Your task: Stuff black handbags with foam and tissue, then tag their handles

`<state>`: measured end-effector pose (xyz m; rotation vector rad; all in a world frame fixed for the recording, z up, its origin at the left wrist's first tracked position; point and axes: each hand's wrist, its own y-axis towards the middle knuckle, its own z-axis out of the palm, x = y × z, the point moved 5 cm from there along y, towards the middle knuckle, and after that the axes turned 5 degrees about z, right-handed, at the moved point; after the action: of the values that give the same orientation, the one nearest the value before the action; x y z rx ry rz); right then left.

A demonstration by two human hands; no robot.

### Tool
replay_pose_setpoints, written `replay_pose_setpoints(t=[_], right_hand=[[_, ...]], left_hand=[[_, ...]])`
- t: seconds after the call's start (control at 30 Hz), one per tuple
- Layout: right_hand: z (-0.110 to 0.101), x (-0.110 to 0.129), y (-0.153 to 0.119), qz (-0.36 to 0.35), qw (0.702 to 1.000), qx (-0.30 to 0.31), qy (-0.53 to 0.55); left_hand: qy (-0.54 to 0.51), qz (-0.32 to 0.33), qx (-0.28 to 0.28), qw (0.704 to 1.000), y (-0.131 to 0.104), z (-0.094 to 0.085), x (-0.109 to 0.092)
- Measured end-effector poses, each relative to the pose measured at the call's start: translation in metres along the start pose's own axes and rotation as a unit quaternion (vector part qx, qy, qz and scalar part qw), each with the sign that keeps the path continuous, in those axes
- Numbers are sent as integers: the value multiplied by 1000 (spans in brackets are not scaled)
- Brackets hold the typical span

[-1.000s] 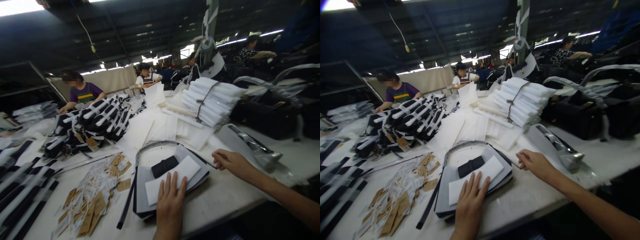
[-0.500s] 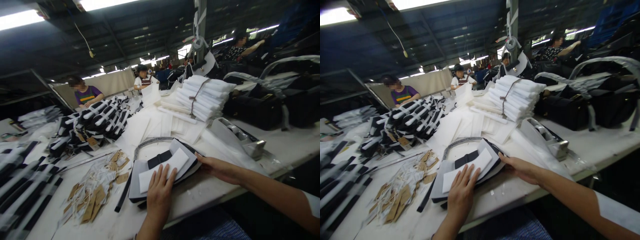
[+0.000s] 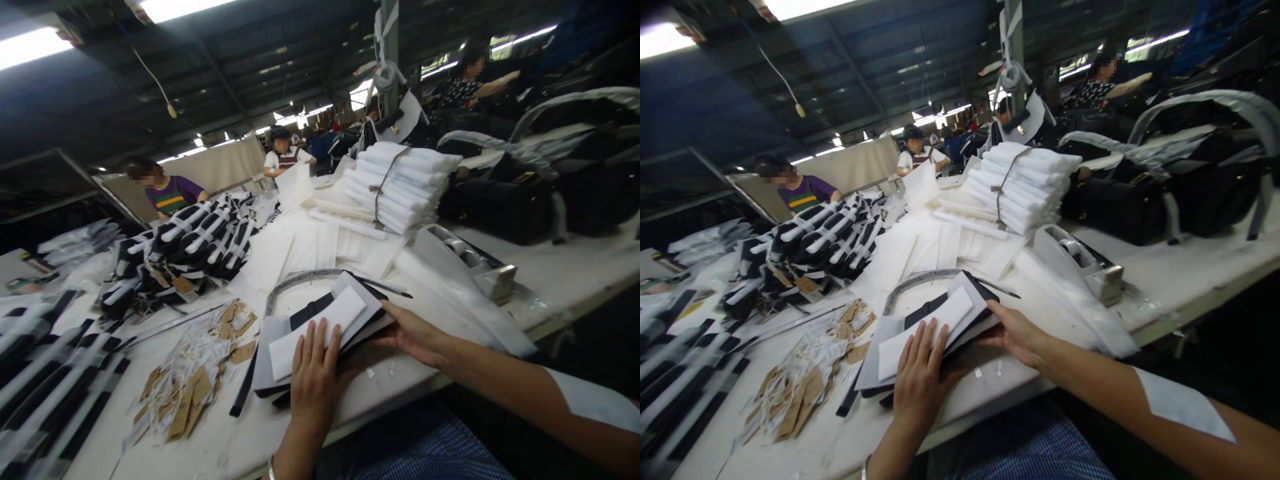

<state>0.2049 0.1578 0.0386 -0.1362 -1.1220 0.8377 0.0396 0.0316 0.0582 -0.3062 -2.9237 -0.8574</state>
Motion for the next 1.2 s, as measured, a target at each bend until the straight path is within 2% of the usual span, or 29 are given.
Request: replay_pose_setpoints(t=[0.13,0.2,0.27,0.33,0.4,0.43,0.47,0.53,0.57,0.63,0.67,0.7,0.73,0.8,0.9,1.1,1.17,1.2], right_hand=[[7,2,-5,18,999,-25,9],[9,2,-8,21,999,-31,8],[9,1,-10,19,1000,-10,-9],[0,2,-15,15,997,20,-74],[-22,13,-23,-42,973,10,-227],[-37,25,-30,-106,939,-20,-327],[-51,40,-39,-189,881,-63,-429],[-78,70,-61,-352,719,-167,-575],[-90,80,-70,-400,639,-210,-623],[-107,92,-80,-437,505,-268,-695],[-113,94,-80,-433,455,-277,-727],[-116,93,-78,-420,419,-276,-756],[-118,90,-75,-400,399,-270,-780],[-119,85,-67,-346,393,-265,-810],[-118,85,-61,-299,408,-289,-813],[-95,96,-71,-375,418,-286,-776],[-79,88,-79,-417,453,-244,-749],[-70,80,-83,-429,487,-207,-733]], left_hand=[[18,-6,-49,999,-3,6,2],[21,2,-56,998,-4,9,2],[20,14,-51,998,-6,11,3],[20,26,-49,998,-7,10,3],[21,31,-47,998,-7,9,4],[21,32,-46,998,-8,8,4],[20,31,-45,998,-8,8,4],[17,27,-44,999,-8,8,5],[15,26,-45,999,-8,8,5],[13,23,-49,998,-8,8,5],[13,24,-53,998,-8,8,4],[14,27,-57,998,-8,7,4],[15,30,-60,998,-8,7,4],[13,30,-60,998,-8,8,4],[10,21,-51,998,-8,9,5],[7,13,-45,999,-8,9,5],[2,3,-44,999,-7,8,8],[2,0,-48,999,-7,7,10]])
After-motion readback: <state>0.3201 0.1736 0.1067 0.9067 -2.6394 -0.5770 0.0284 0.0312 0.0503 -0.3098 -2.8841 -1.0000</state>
